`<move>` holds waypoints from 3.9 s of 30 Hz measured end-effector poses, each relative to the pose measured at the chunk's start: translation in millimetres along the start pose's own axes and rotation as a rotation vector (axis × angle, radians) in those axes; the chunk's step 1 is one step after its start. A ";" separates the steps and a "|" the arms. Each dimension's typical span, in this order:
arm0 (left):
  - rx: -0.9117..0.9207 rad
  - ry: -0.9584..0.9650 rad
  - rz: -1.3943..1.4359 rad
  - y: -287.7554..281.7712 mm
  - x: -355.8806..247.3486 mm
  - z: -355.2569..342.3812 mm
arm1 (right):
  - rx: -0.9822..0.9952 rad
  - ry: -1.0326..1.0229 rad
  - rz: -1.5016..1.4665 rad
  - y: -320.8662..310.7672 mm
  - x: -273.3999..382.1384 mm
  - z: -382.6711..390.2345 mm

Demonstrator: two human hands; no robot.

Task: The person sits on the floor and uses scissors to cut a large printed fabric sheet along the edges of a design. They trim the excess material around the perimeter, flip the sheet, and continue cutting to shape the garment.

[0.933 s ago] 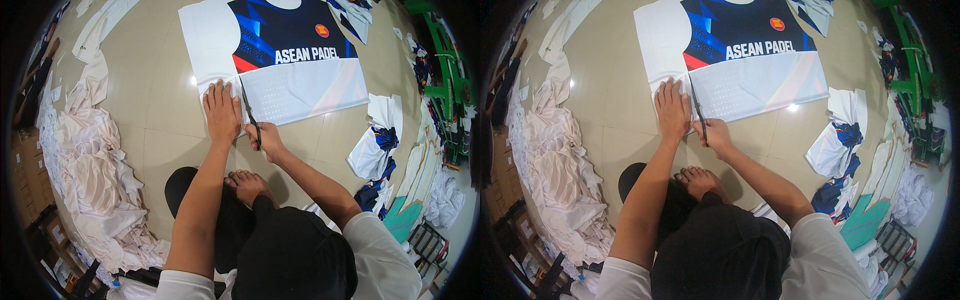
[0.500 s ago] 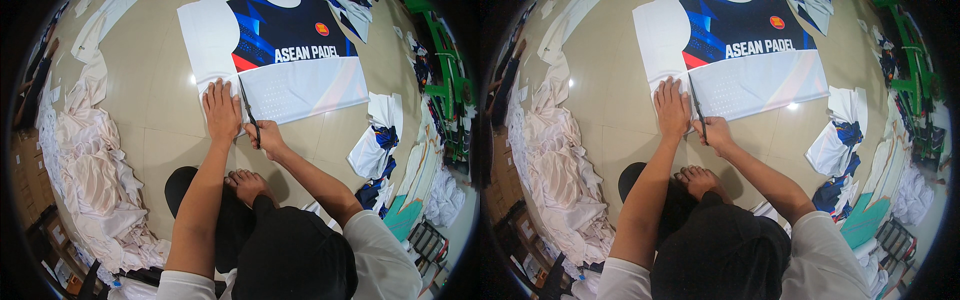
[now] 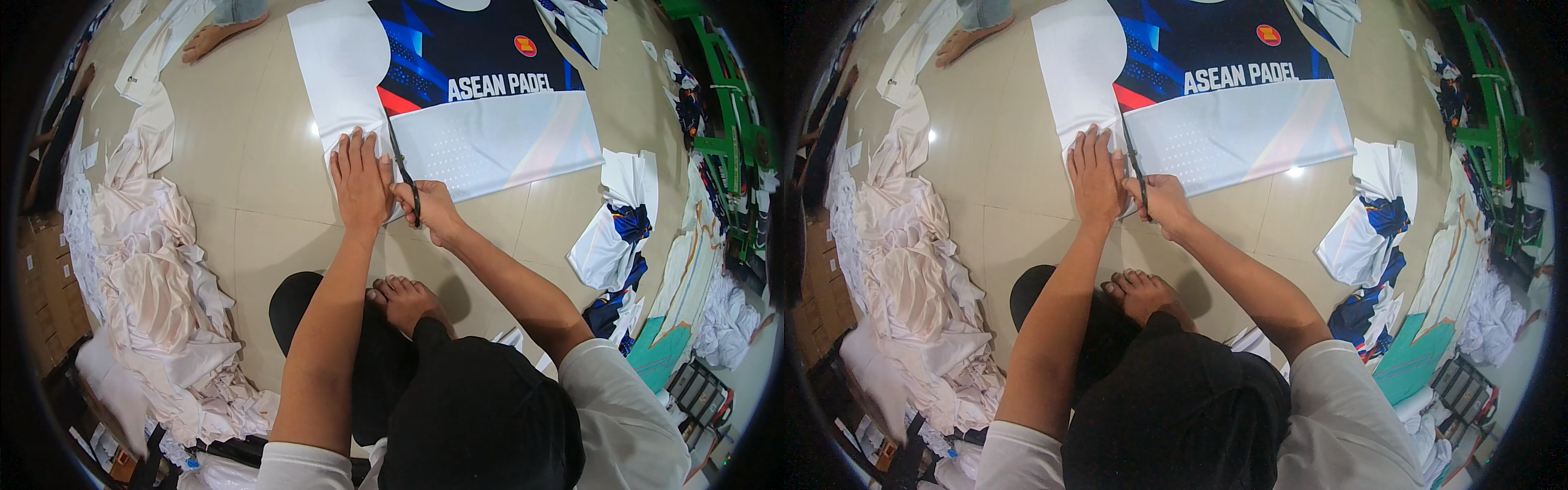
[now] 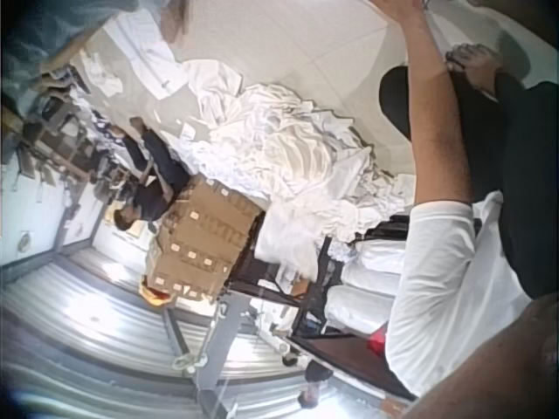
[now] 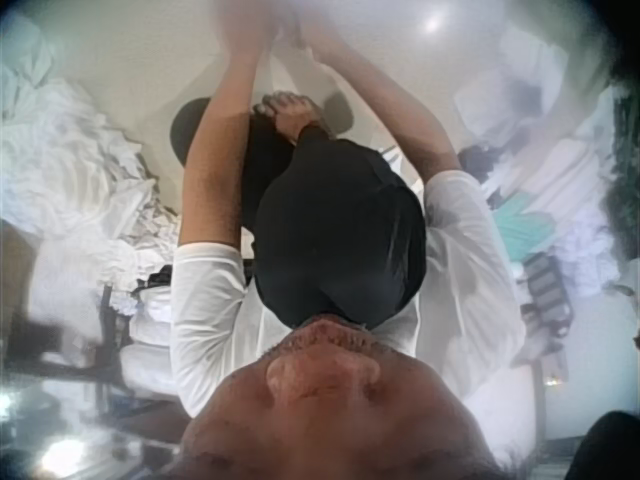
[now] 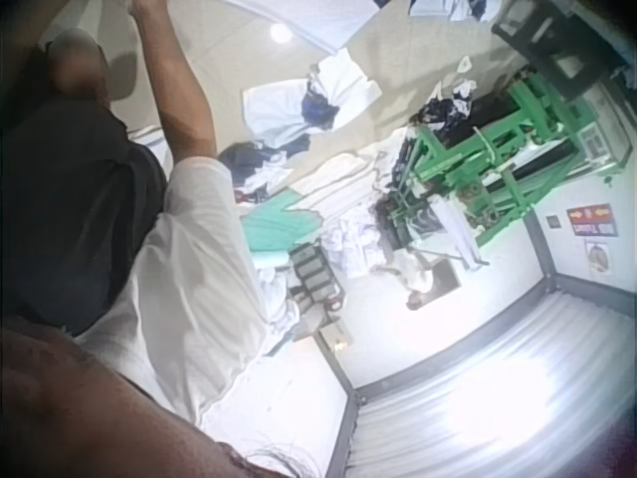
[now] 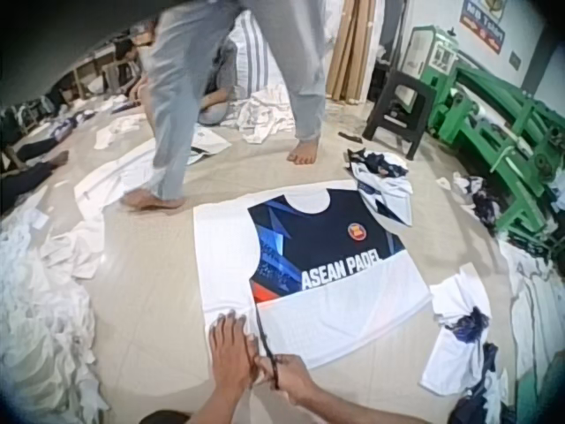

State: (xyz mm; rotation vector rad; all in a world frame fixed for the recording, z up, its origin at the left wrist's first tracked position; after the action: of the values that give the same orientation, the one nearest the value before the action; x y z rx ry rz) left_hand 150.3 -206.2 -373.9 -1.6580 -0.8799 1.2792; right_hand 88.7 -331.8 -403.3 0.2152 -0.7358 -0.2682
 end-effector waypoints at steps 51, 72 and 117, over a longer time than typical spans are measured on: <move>0.004 0.001 0.009 0.6 0.6 0.4 | 0.033 -0.050 0.007 5.9 40.9 -39.8; -0.002 0.011 -0.012 0.2 -1.7 -0.3 | 0.052 -0.078 0.003 3.5 41.5 -42.2; 0.390 0.050 -0.118 11.5 -34.4 42.1 | -0.481 -0.373 0.246 -181.0 -32.1 90.0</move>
State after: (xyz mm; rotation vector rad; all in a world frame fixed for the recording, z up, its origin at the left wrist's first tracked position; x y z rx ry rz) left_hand 101.8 -233.2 -376.6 -1.3057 -0.6398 1.2318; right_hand -25.5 -501.4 -410.2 -0.3909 -1.0315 -0.2455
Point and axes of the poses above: each hand's wrist, its own z-axis away from the middle knuckle, its own y-axis out of the palm, x = y × z, the point moved 6 cm from there along -z, towards the middle knuckle, and after that the axes turned 3 degrees about x, right-handed, at the moved point
